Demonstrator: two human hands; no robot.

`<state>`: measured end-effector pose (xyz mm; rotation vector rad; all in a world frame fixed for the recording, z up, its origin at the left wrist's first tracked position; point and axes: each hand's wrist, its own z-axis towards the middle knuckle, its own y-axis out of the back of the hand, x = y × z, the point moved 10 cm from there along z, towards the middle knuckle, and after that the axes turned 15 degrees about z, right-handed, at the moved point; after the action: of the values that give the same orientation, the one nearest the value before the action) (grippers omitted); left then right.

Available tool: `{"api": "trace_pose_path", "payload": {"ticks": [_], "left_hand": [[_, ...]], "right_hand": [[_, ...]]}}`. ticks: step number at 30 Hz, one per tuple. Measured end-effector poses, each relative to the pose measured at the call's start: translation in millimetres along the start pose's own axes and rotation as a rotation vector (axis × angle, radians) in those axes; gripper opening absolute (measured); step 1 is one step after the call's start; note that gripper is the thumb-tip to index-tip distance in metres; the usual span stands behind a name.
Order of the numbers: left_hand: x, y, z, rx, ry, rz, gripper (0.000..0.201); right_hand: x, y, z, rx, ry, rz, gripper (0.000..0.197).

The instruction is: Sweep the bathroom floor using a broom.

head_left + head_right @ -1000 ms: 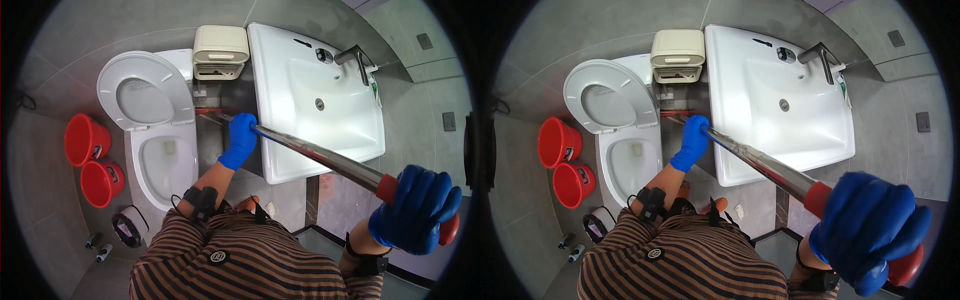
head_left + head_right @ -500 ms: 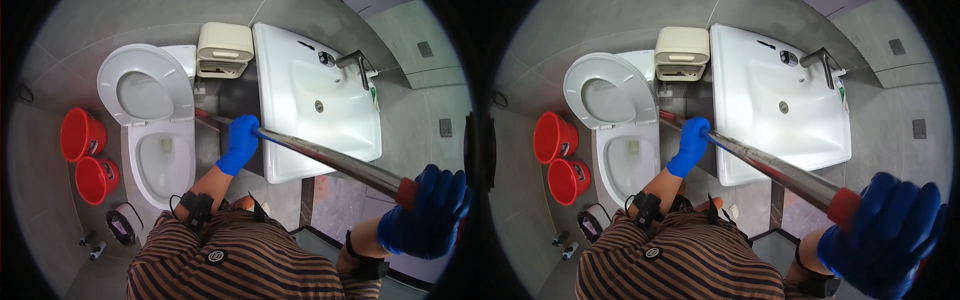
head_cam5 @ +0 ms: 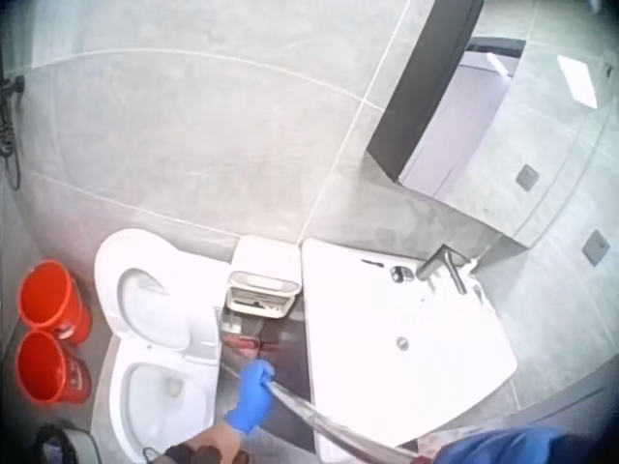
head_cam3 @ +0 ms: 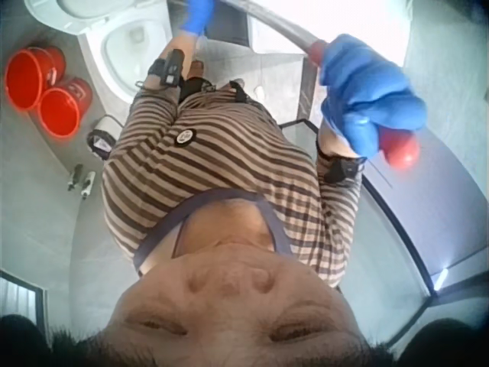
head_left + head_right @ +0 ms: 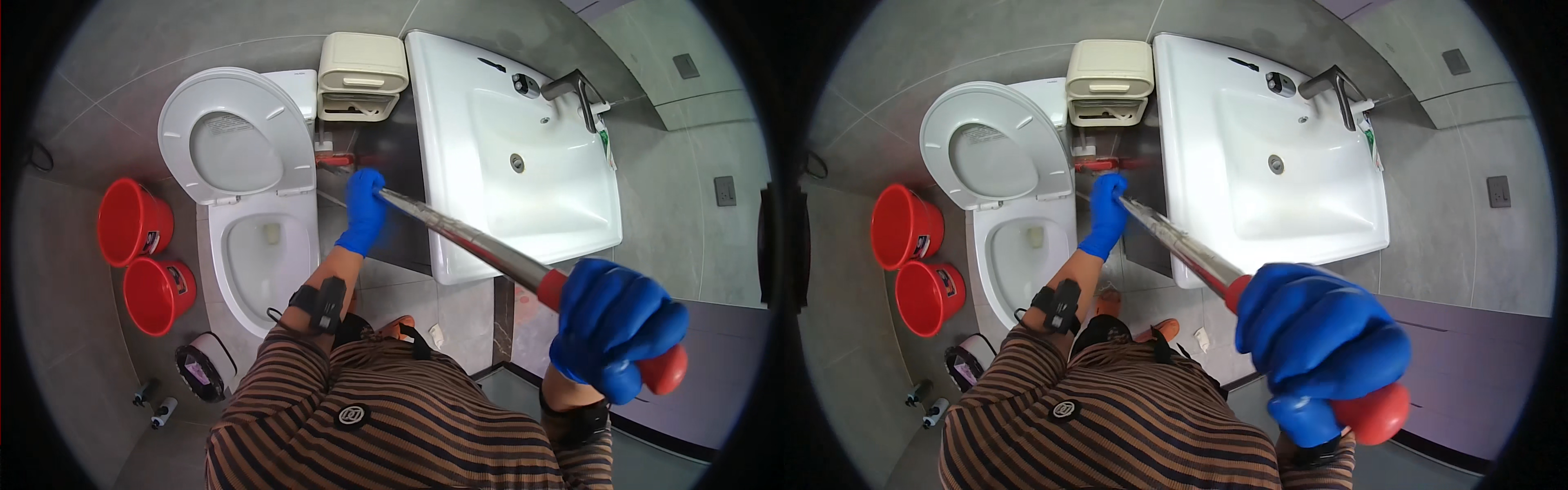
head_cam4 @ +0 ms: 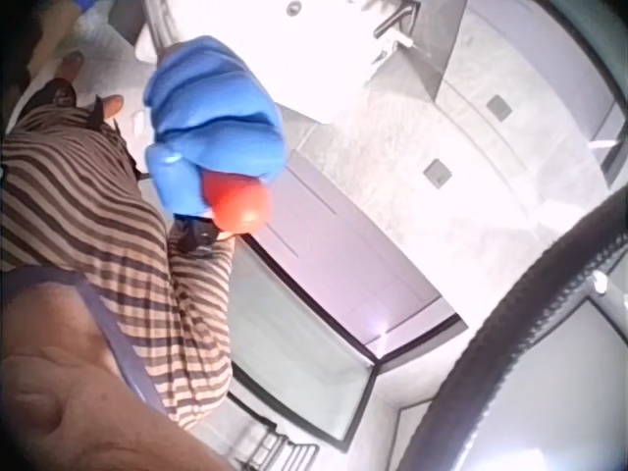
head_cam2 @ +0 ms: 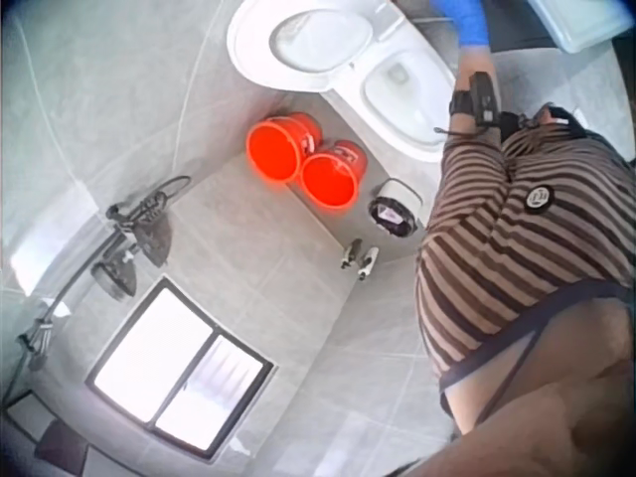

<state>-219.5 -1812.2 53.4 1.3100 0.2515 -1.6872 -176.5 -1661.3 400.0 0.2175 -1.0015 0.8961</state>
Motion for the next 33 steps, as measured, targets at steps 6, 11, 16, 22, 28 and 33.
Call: {"api": "trace_pose_path", "payload": {"ticks": [6, 11, 16, 22, 28, 33], "left_hand": [[-9, 10, -32, -0.078, -0.065, 0.046, 0.015], [12, -2, -51, 0.062, -0.058, 0.035, 0.015], [37, -48, -122, 0.539, -0.095, 0.185, 0.015], [35, -36, -191, 0.619, -0.030, -0.019, 0.018], [-20, 5, -288, 0.617, -0.416, 0.032, 0.016], [-45, 19, -349, 0.796, -0.375, 0.104, 0.025]], "right_hand": [[11, -30, -32, 0.452, -0.083, 0.078, 0.017], [7, -19, -71, 0.234, -0.057, -0.004, 0.020], [-3, -8, -145, 0.052, -0.250, -0.069, 0.019], [20, -19, -242, -0.063, -0.185, -0.101, 0.022], [66, -45, -340, -0.215, -0.202, -0.119, 0.017], [114, -58, -380, -0.333, -0.140, -0.185, 0.011]]}}
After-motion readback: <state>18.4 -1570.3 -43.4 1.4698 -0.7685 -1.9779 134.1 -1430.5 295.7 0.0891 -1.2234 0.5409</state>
